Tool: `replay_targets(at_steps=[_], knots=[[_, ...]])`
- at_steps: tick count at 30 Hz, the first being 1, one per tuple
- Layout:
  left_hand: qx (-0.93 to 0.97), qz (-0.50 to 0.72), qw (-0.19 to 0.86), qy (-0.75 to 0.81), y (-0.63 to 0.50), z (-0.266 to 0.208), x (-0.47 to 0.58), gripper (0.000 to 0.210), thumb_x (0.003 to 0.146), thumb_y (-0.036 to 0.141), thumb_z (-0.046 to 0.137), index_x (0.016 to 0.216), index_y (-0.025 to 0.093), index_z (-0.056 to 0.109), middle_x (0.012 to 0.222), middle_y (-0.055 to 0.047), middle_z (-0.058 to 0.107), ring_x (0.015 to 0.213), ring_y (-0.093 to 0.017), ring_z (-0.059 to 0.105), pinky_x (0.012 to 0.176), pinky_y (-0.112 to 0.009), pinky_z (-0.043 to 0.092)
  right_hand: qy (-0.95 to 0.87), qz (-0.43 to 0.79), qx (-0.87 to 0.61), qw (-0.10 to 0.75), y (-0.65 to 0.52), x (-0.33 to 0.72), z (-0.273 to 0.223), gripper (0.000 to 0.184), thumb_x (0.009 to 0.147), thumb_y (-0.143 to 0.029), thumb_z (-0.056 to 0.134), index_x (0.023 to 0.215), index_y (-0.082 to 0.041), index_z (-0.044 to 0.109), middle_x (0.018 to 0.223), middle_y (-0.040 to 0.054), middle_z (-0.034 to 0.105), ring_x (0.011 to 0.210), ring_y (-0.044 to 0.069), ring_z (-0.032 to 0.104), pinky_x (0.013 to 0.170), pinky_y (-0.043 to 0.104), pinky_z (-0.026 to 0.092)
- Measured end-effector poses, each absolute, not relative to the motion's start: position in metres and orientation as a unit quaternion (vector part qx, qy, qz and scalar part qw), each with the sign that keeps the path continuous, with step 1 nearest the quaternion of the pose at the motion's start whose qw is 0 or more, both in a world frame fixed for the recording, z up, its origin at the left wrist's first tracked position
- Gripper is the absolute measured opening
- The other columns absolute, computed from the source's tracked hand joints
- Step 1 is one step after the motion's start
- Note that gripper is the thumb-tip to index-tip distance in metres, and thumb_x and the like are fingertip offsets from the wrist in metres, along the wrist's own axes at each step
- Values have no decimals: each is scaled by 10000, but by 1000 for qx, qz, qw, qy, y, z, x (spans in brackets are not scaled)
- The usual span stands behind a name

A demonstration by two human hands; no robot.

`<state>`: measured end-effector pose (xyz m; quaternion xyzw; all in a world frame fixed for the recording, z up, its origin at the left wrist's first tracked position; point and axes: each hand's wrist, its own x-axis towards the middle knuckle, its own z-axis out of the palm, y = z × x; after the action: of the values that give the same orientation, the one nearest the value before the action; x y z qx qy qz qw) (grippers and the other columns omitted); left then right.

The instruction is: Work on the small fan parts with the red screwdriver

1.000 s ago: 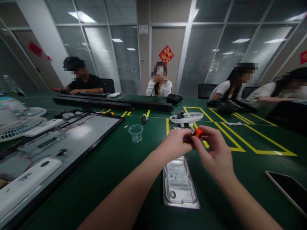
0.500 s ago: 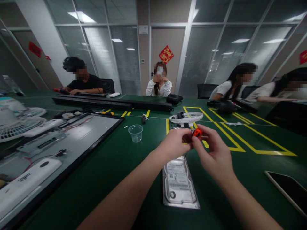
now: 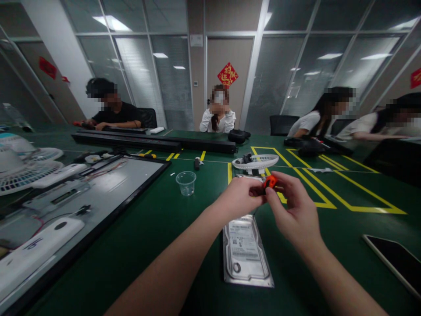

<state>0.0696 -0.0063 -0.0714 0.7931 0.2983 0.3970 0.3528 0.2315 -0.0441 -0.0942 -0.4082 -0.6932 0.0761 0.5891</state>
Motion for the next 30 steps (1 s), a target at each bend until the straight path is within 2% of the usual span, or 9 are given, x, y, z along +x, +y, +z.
replay_targets(at_steps=[6,9,13,20,25,30], knots=[[787,399,332,333,-6,-72,71,98,760,212,727,822,143,696,776,-22,707,722,-138,623,648,-233,462,-678,46,-432,593,-42,233,-95,373,903,-273,733,1257,-275,619,1130,66,673,983,251,687,891,468,574],[792,393,334,328,-7,-70,70,61,784,188,700,823,141,707,790,-28,720,728,-138,638,654,-235,464,-679,48,-430,593,-43,233,-96,423,909,-283,726,1313,-277,602,1168,81,669,1013,259,682,909,478,570],[805,380,331,312,-8,-69,71,110,827,179,645,874,141,736,825,-42,742,789,-158,670,701,-251,481,-690,73,-421,585,-44,233,-96,433,964,-264,645,1392,-285,585,1247,91,674,1084,262,681,958,487,553],[791,395,327,333,-6,-73,71,101,771,231,703,825,148,679,769,-17,690,713,-137,614,636,-234,457,-694,38,-437,571,-42,235,-95,405,932,-275,702,1331,-281,629,1149,71,675,993,250,684,893,459,561],[804,384,320,323,-8,-71,71,93,814,192,642,845,140,712,793,-36,721,757,-151,649,672,-244,463,-696,91,-426,571,-43,233,-96,435,987,-261,616,1420,-293,580,1280,83,677,1096,249,688,977,462,546],[793,396,319,335,-8,-71,71,129,779,244,708,858,143,698,818,-36,724,751,-149,641,661,-236,465,-697,49,-430,571,-43,234,-95,413,965,-257,652,1376,-285,614,1189,67,689,1023,235,688,924,431,557]])
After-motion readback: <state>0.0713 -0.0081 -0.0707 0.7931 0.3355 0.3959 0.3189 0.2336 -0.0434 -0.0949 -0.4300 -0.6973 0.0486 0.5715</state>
